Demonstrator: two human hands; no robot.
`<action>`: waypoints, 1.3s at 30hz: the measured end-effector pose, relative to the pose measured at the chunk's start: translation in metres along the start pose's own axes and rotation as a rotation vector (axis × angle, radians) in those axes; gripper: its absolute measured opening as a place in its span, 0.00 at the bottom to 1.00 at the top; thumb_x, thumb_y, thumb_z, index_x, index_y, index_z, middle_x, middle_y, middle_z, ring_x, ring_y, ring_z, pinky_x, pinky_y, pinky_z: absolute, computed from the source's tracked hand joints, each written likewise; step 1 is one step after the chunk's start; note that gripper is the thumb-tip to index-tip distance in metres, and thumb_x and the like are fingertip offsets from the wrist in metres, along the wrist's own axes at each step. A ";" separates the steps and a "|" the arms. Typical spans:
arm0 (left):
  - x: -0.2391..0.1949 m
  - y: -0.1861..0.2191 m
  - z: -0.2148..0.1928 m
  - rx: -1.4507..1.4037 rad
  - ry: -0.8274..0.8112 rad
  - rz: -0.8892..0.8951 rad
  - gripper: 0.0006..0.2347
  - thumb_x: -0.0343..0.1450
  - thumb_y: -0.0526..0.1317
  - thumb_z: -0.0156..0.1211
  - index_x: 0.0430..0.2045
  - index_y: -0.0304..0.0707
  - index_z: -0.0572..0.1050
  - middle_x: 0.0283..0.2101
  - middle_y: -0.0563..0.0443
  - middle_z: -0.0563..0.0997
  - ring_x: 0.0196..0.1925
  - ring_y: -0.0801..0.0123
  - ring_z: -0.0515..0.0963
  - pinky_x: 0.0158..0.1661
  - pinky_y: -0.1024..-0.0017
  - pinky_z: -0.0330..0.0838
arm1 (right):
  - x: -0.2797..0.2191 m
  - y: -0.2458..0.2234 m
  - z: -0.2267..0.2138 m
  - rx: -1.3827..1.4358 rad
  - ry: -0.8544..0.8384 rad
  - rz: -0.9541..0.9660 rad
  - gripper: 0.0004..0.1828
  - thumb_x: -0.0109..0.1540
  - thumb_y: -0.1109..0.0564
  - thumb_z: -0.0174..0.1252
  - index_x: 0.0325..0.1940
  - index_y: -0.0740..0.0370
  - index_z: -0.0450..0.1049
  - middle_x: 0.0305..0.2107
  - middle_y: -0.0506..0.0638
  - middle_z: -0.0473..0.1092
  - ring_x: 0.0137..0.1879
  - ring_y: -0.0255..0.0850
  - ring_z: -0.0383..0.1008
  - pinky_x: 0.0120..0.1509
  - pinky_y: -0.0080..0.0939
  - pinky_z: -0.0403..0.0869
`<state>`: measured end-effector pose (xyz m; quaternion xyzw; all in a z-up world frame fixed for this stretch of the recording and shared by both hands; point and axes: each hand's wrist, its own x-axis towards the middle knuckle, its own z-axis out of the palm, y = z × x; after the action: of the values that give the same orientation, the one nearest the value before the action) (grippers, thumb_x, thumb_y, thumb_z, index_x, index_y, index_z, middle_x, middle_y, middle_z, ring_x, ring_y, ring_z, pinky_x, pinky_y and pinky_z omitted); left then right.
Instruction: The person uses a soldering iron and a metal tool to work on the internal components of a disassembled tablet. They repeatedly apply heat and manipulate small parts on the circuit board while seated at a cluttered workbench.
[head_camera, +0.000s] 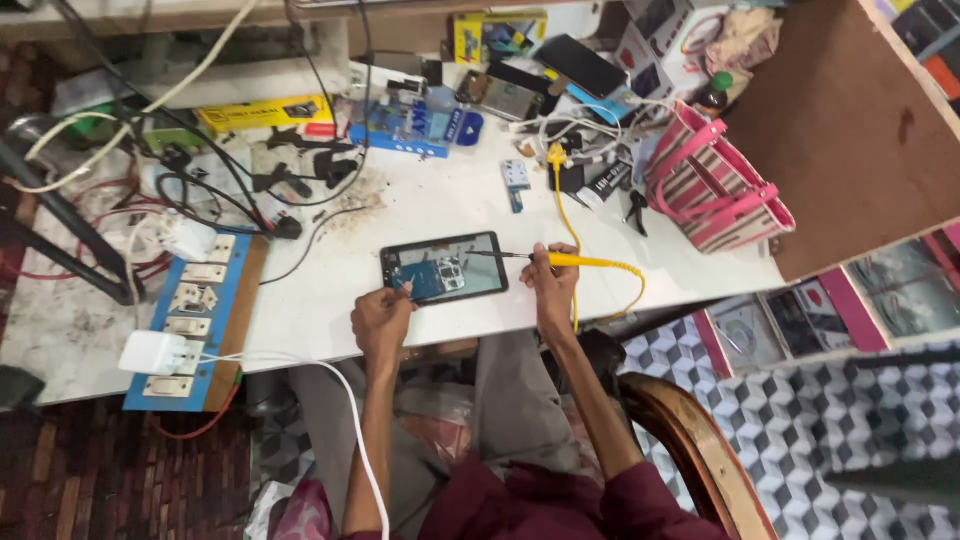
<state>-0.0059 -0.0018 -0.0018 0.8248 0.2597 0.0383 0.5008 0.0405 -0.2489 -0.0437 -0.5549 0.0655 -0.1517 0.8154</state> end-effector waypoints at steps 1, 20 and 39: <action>0.001 0.002 -0.002 0.004 -0.007 -0.013 0.14 0.68 0.49 0.65 0.19 0.38 0.84 0.23 0.51 0.85 0.25 0.65 0.81 0.34 0.66 0.73 | 0.000 -0.002 0.002 -0.010 -0.010 0.008 0.15 0.68 0.54 0.60 0.46 0.63 0.62 0.25 0.47 0.66 0.29 0.35 0.71 0.33 0.34 0.68; 0.001 0.011 -0.002 0.028 -0.020 -0.081 0.14 0.68 0.50 0.65 0.21 0.40 0.84 0.24 0.52 0.86 0.26 0.62 0.82 0.35 0.65 0.74 | 0.014 0.017 -0.010 0.351 0.069 0.021 0.11 0.69 0.54 0.60 0.44 0.60 0.65 0.29 0.42 0.61 0.35 0.32 0.61 0.39 0.35 0.65; -0.004 0.015 -0.007 -0.011 -0.034 -0.045 0.14 0.69 0.48 0.65 0.17 0.38 0.82 0.15 0.54 0.79 0.16 0.70 0.74 0.25 0.69 0.68 | 0.005 0.009 -0.011 -0.020 -0.202 -0.022 0.03 0.69 0.63 0.56 0.43 0.66 0.70 0.26 0.48 0.68 0.29 0.33 0.68 0.37 0.34 0.70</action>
<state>-0.0060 -0.0036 0.0157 0.8166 0.2692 0.0147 0.5104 0.0435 -0.2572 -0.0563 -0.5762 -0.0216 -0.1029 0.8105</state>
